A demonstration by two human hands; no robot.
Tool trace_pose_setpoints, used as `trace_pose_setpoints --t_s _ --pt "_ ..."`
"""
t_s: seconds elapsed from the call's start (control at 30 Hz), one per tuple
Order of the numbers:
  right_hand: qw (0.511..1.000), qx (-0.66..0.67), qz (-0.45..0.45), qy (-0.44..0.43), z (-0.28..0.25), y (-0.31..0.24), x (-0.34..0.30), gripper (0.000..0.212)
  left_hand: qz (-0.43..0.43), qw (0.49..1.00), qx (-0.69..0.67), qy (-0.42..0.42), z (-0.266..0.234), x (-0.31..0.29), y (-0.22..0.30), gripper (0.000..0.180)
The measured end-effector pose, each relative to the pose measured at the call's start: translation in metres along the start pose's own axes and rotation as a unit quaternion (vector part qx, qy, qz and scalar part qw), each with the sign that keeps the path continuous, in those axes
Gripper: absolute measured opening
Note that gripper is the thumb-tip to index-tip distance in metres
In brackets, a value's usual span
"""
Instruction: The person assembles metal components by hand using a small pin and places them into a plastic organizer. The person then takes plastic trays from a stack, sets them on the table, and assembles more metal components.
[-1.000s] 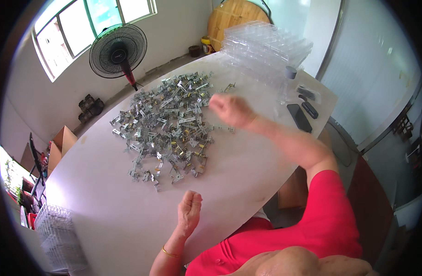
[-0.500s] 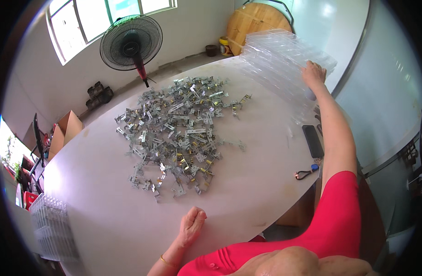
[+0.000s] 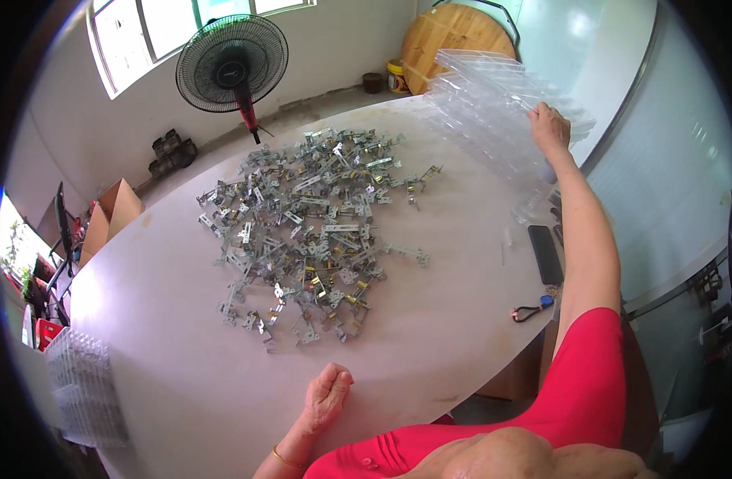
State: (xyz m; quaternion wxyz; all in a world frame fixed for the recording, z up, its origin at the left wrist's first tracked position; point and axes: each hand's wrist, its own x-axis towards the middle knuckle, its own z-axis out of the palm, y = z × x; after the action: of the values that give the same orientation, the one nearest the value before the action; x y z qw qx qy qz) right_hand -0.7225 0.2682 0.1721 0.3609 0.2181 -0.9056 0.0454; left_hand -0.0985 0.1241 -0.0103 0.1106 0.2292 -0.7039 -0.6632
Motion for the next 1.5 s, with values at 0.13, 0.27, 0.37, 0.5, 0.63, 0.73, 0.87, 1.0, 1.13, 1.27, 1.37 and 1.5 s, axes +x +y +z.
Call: trace_pose_setpoints --t_s 0.13,0.27,0.37,0.5,0.63,0.73,0.87,1.0,1.13,1.27,1.37,1.5 --pt "0.998 0.043 0.019 -0.046 -0.026 -0.004 -0.010 0.034 -0.001 1.000 -0.006 -0.007 -0.002 -0.001 -0.002 0.024" --pt "0.999 0.049 0.008 0.012 -0.038 0.000 -0.010 0.035 0.021 1.000 -0.014 -0.004 -0.002 0.000 -0.006 0.024" --pt "0.996 0.057 -0.004 0.072 -0.052 -0.004 -0.006 0.033 0.000 0.999 -0.046 -0.017 -0.003 0.001 -0.003 0.022" --pt "0.988 0.076 -0.039 0.130 -0.085 -0.028 -0.006 0.032 -0.009 0.997 -0.068 -0.027 -0.005 0.001 0.005 0.021" --pt "0.979 0.111 -0.078 0.155 -0.138 -0.062 -0.023 0.031 -0.038 0.994 -0.102 -0.023 -0.007 0.001 0.018 0.022" --pt "0.965 0.182 -0.112 0.155 -0.188 -0.102 -0.057 0.029 -0.003 0.987 -0.162 -0.010 -0.005 0.001 0.024 0.020" --pt "0.918 0.322 -0.170 0.156 -0.246 -0.142 -0.115 0.026 0.071 0.979 -0.191 0.027 -0.016 0.012 0.063 0.017" --pt "0.869 0.419 -0.237 0.118 -0.292 -0.172 -0.172 0.026 0.165 0.965 -0.182 0.091 -0.026 0.022 0.122 0.020" --pt "0.846 0.449 -0.280 0.065 -0.310 -0.196 -0.220 0.028 0.233 0.935 -0.245 0.107 -0.029 0.016 0.152 0.023" --pt "0.816 0.476 -0.327 0.026 -0.313 -0.216 -0.244 0.028 0.269 0.911 -0.308 0.061 -0.041 0.008 0.129 0.031" --pt "0.799 0.506 -0.324 -0.006 -0.304 -0.230 -0.258 0.028 0.269 0.921 -0.261 0.110 -0.044 -0.006 0.120 0.026" --pt "0.801 0.511 -0.308 -0.036 -0.297 -0.242 -0.269 0.027 0.208 0.936 -0.222 0.176 -0.049 -0.016 0.124 0.027"
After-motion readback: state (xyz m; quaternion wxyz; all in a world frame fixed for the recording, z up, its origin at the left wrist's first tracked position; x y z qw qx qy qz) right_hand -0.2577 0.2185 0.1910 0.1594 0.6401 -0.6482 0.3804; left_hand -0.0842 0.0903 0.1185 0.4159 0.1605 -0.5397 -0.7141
